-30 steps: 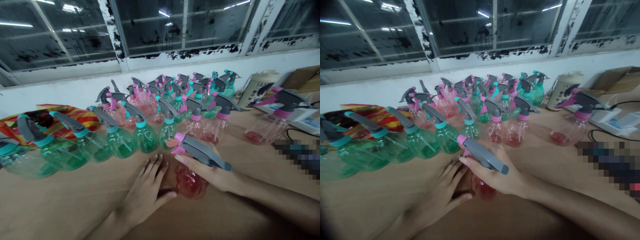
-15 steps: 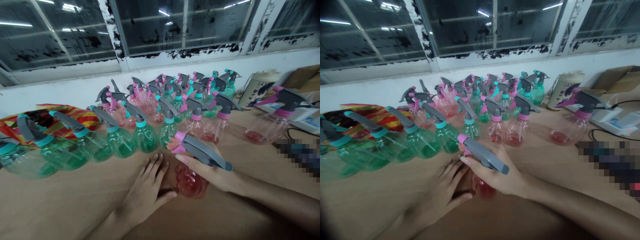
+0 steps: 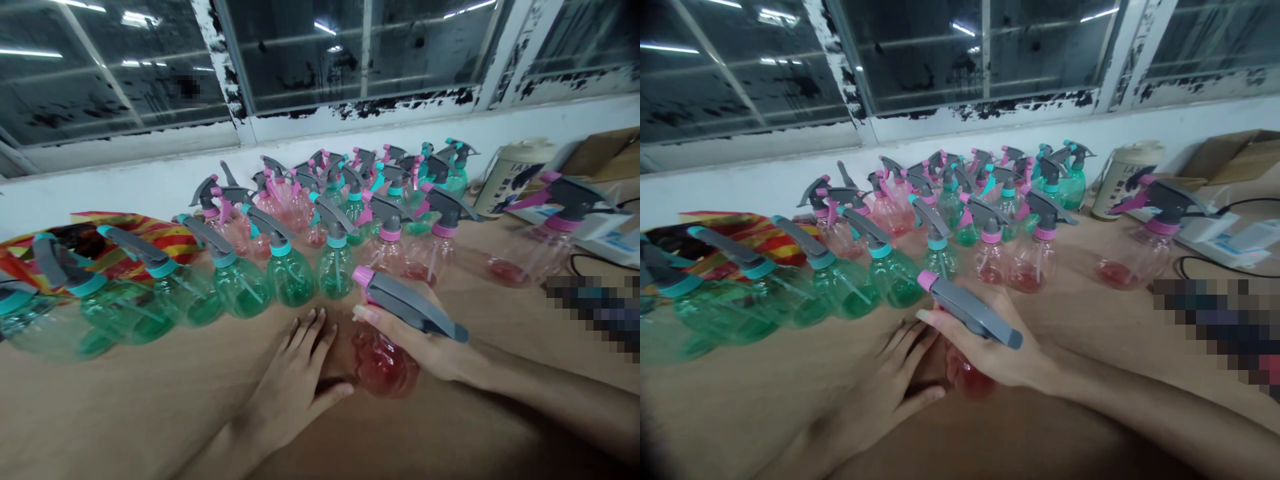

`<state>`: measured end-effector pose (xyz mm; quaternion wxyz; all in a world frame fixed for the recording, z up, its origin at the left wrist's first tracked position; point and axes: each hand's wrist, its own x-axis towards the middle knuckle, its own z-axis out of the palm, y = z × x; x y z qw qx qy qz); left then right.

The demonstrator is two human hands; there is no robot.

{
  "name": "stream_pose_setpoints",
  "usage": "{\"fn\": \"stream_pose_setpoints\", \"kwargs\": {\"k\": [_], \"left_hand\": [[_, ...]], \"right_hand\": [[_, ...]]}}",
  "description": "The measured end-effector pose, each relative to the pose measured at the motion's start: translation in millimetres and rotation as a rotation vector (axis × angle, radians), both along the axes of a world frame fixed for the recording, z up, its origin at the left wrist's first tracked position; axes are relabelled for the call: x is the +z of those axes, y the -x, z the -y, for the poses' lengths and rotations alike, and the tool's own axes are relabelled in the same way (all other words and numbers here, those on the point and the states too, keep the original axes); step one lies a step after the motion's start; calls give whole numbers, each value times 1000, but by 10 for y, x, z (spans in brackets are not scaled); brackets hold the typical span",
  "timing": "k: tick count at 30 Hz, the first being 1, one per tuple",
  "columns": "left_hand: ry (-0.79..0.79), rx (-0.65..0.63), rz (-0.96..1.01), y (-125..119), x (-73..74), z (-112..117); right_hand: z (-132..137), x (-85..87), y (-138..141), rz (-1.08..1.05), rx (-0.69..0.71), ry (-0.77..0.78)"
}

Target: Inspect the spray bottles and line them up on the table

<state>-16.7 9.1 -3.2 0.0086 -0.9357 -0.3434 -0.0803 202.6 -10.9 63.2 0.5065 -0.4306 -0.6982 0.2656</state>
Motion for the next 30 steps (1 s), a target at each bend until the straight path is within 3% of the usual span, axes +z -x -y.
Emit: {"fn": "stream_pose_setpoints", "kwargs": {"k": [6, 30], "left_hand": [[10, 3, -26, -8, 28, 8], [-11, 5, -19, -3, 23, 7]], "right_hand": [[-33, -4, -8, -48, 54, 9], [-38, 4, -7, 37, -11, -26]]}}
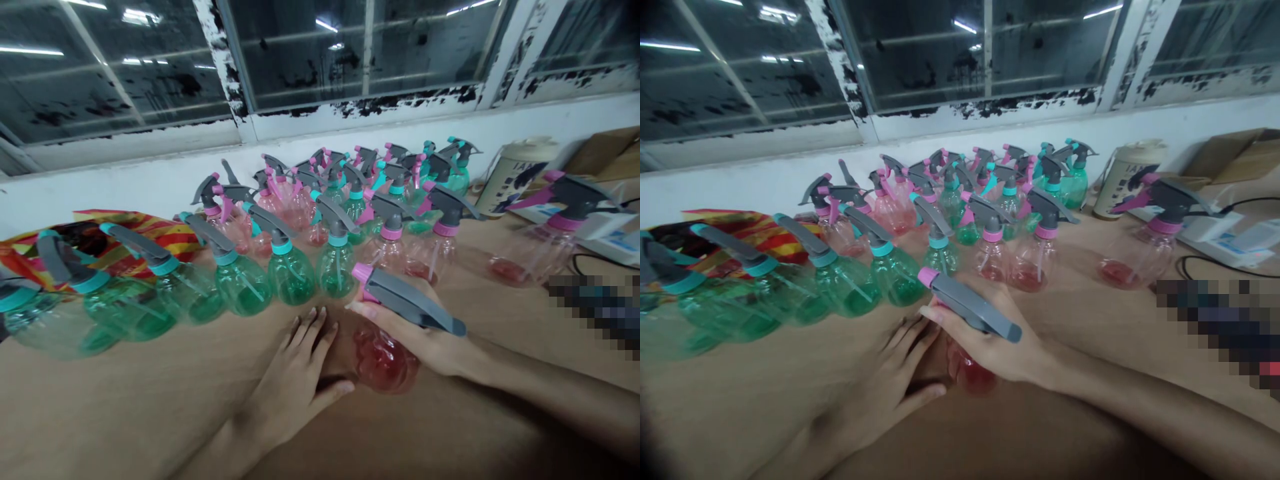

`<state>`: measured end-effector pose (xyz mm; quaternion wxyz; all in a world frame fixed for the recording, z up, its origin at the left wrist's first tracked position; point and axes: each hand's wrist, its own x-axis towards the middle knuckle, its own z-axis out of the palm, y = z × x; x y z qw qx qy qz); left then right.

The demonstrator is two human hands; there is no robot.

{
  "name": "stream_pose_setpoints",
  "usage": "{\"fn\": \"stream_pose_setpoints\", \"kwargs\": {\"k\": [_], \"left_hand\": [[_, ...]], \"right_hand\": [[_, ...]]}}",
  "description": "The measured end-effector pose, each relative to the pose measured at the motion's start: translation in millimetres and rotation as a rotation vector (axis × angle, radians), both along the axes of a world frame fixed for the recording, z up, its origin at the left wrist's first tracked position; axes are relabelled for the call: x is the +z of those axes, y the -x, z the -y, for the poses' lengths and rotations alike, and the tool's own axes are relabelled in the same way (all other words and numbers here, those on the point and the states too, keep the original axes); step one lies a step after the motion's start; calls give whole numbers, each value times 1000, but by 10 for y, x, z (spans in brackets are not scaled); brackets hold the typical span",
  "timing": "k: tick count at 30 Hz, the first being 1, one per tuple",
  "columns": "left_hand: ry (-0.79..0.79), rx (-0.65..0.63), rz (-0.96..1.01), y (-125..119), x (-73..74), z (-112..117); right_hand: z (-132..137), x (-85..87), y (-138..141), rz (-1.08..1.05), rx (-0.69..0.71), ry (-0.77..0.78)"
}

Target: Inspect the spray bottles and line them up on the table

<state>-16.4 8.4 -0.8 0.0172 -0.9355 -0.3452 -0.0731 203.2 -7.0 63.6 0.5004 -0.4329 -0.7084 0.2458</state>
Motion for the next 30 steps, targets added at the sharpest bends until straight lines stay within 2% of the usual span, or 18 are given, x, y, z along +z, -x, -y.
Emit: {"fn": "stream_pose_setpoints", "kwargs": {"k": [5, 12, 19, 26, 30], "left_hand": [[25, -1, -30, -12, 28, -1], [9, -5, 16, 2, 1, 1], [-29, -8, -13, -22, 16, 3], [-10, -20, -21, -34, 38, 2], [-11, -20, -27, -30, 31, -1]], "right_hand": [[37, -23, 6, 23, -60, -38], [6, 1, -6, -57, 28, 13], [9, -73, -47, -93, -22, 2], [77, -115, -127, 53, -26, -83], [232, -179, -228, 155, -96, -17]]}}
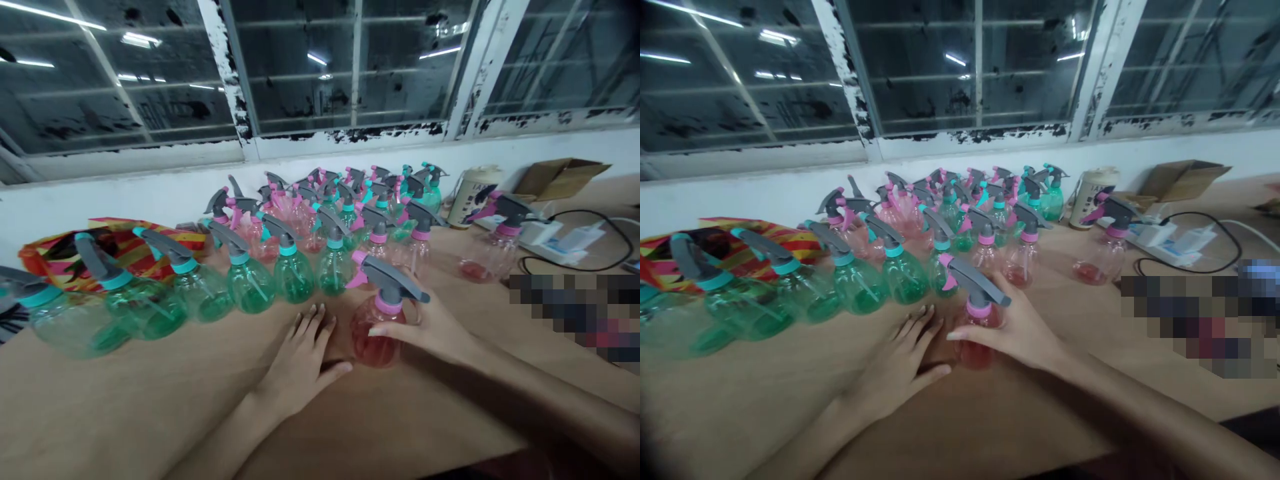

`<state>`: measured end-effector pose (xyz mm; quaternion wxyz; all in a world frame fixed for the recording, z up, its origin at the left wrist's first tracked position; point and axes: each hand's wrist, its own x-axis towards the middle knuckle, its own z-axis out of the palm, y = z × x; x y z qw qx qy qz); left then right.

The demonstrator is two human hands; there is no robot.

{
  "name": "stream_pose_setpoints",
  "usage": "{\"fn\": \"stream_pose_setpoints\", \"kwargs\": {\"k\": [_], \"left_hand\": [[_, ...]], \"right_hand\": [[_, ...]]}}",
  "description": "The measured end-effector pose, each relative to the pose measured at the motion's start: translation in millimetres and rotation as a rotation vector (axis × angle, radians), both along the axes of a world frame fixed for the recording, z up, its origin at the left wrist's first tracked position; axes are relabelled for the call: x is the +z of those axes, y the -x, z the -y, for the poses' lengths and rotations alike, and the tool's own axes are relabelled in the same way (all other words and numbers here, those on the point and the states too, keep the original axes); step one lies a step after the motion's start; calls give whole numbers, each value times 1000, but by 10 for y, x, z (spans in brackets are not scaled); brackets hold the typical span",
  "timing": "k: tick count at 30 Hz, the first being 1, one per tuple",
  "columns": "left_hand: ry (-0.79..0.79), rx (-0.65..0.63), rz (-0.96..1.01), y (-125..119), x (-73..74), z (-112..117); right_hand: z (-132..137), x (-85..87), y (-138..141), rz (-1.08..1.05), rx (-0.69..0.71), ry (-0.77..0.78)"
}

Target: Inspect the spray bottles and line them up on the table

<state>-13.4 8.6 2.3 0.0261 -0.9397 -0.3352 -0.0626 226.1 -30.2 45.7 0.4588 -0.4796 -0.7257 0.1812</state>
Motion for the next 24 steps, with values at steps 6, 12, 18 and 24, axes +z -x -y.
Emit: {"fn": "stream_pose_setpoints", "kwargs": {"k": [6, 12, 18, 24], "left_hand": [[-19, 16, 15, -7, -11, -9], [-42, 4, -7, 4, 24, -32], [-63, 6, 47, 40, -23, -78], [-67, 26, 48, 67, -100, -158]], "right_hand": [[188, -46, -82, 71, -73, 57], [402, 112, -265, 152, -138, 120], [598, 28, -995, 325, -322, 66], [396, -166, -1668, 277, -474, 28]]}}
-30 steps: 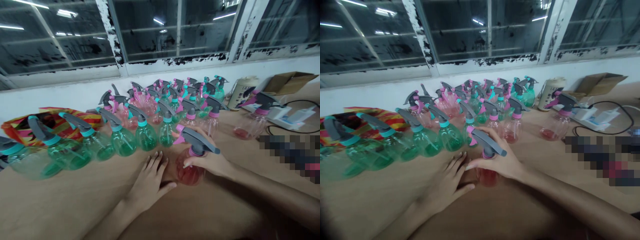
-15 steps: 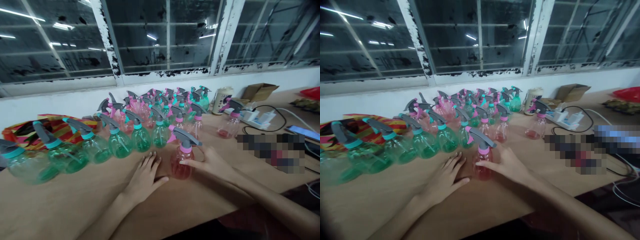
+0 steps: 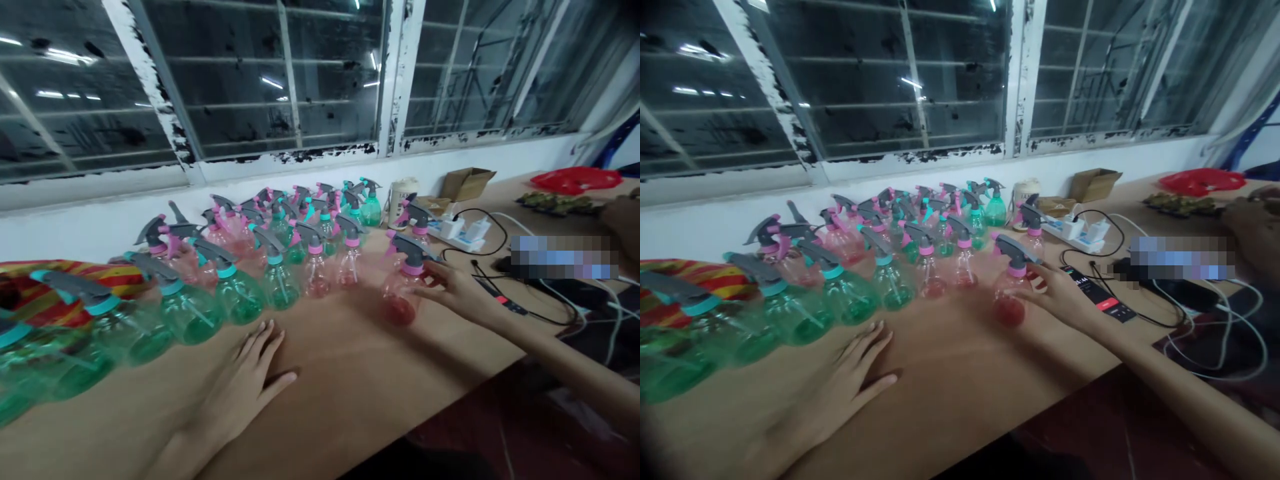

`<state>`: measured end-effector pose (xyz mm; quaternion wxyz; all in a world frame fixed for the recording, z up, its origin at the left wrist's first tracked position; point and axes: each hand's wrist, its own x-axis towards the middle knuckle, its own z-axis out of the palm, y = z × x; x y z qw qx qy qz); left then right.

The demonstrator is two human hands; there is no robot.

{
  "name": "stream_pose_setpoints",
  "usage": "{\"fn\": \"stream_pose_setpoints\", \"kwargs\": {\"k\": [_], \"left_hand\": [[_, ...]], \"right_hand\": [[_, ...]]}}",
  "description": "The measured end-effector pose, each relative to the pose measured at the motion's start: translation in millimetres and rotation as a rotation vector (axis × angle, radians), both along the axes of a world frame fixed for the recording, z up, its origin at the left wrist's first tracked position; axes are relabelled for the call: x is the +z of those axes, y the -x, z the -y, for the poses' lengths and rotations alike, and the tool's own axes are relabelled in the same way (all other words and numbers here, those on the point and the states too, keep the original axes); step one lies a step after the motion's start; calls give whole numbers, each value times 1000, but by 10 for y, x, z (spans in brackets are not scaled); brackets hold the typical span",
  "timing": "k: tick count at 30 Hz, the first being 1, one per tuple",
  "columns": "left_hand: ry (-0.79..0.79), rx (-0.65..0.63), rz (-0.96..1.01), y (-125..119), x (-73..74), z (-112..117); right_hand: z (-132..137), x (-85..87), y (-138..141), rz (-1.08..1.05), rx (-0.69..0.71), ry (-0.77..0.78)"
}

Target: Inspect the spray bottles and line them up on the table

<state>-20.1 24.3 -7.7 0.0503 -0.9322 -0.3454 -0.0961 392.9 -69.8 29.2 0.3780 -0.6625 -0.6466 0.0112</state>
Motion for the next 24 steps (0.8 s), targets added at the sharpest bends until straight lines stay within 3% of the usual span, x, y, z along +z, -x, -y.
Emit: {"fn": "stream_pose_setpoints", "kwargs": {"k": [5, 11, 24], "left_hand": [[-47, 9, 16, 2, -81, -33], [-38, 9, 63, 69, -89, -46], [-62, 29, 103, 59, -50, -34]], "right_hand": [[-360, -17, -207, 18, -27, -42], [-703, 22, -248, 84, -106, -70], [-895, 111, -88, 154, -245, -9]]}}
